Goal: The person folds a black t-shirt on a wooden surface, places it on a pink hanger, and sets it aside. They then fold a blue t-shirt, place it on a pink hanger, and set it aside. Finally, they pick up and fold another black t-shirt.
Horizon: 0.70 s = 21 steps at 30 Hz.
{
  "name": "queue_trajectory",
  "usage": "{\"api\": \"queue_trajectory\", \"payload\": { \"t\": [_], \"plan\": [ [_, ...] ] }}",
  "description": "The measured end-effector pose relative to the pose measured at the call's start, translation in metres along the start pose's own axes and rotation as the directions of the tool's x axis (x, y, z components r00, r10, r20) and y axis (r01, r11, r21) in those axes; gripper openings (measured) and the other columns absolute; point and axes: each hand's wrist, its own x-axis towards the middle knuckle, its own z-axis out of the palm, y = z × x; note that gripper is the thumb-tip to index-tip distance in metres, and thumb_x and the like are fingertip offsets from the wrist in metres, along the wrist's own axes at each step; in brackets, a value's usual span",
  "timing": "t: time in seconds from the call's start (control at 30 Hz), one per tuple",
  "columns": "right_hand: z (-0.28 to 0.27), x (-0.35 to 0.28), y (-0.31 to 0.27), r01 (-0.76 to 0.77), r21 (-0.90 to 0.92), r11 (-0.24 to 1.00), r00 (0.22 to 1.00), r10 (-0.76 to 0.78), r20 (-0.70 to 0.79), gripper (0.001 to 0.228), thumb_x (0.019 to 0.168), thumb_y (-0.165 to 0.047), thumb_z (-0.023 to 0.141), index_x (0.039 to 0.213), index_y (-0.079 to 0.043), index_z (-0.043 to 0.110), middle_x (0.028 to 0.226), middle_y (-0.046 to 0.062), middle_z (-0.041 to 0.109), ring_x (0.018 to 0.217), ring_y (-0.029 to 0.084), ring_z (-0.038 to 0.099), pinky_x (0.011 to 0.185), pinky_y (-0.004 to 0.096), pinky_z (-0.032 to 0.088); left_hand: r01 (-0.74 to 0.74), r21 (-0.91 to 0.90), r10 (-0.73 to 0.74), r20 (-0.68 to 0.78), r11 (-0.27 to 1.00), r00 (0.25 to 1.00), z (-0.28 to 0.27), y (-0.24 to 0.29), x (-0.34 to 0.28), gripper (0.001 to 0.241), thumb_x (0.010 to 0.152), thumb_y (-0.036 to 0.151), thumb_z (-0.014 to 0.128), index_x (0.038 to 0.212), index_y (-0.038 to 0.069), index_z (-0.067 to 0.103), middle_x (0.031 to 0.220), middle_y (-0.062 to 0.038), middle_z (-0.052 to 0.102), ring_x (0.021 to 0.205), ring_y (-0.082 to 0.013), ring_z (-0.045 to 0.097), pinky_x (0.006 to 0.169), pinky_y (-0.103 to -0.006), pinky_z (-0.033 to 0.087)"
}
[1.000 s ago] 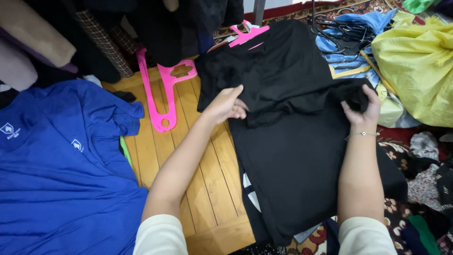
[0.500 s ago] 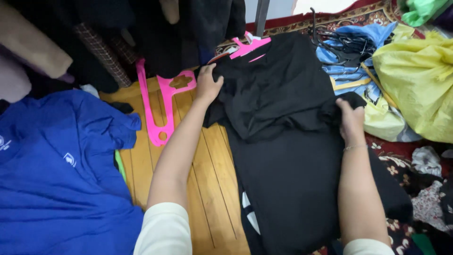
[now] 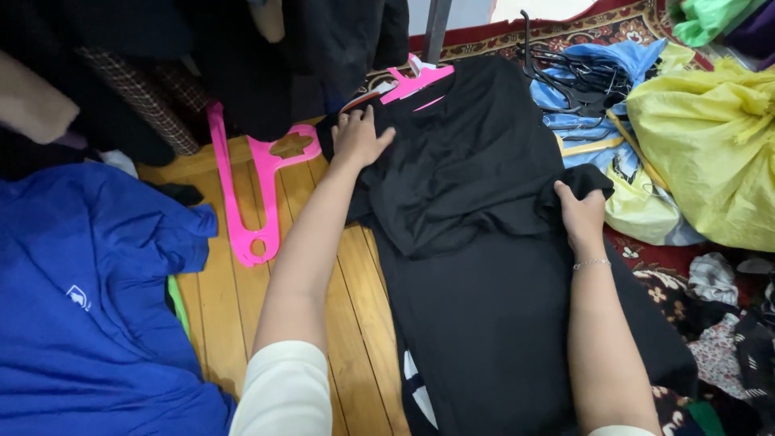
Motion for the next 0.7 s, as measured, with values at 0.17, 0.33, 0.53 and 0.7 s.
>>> {"api": "queue_trajectory", "payload": {
  "t": [0.17,0.33,0.53,0.7],
  "plan": [
    [0.0,0.005,0.012,0.004,0.033,0.999,1.0,-0.004,-0.002,0.041,0.095,-0.029,0.08,0.122,0.0,0.067,0.11,0.017,0.071,0.107,0.031,0.069,0.084,0.046,0.055,0.13,0.051,-0.13,-0.006,0.99,0.992,0.019,0.0,0.006,0.084,0.097,0.057,0.062,0.162,0.014,0.03,0.161,-0.016,0.029,0.148,-0.0433,0.022,0.116,-0.0583,0.027],
    [-0.001,0.008,0.018,0.026,0.059,0.998,1.0,-0.026,-0.003,0.041,0.096,-0.027,0.08,0.122,0.002,0.067,0.108,0.017,0.071,0.104,0.03,0.069,0.083,0.046,0.055,0.186,-0.008,-0.186,-0.005,0.982,0.982,0.023,-0.006,0.015,0.078,0.099,0.052,0.064,0.161,0.02,0.032,0.16,-0.013,0.032,0.15,-0.042,0.021,0.119,-0.0609,0.021],
    [-0.005,0.007,0.02,-0.014,0.035,0.999,1.0,0.014,0.008,0.043,0.096,-0.028,0.079,0.123,0.002,0.067,0.112,0.02,0.071,0.109,0.033,0.069,0.084,0.047,0.056,0.153,-0.144,-0.164,-0.063,0.978,0.985,0.005,-0.007,0.015,0.082,0.088,0.047,0.081,0.157,0.028,0.04,0.148,-0.009,0.04,0.143,-0.0447,0.028,0.109,-0.066,0.031],
    [-0.001,0.0,0.0,-0.023,0.054,0.998,1.0,0.023,0.002,0.045,0.095,-0.027,0.079,0.126,0.002,0.066,0.113,0.022,0.071,0.109,0.034,0.069,0.085,0.049,0.056,-0.014,-0.376,-0.045,-0.148,0.926,0.988,-0.053,0.012,-0.011,0.082,0.082,0.037,0.089,0.153,0.027,0.049,0.145,-0.018,0.058,0.14,-0.0399,0.049,0.111,-0.0541,0.045]
  ]
}}
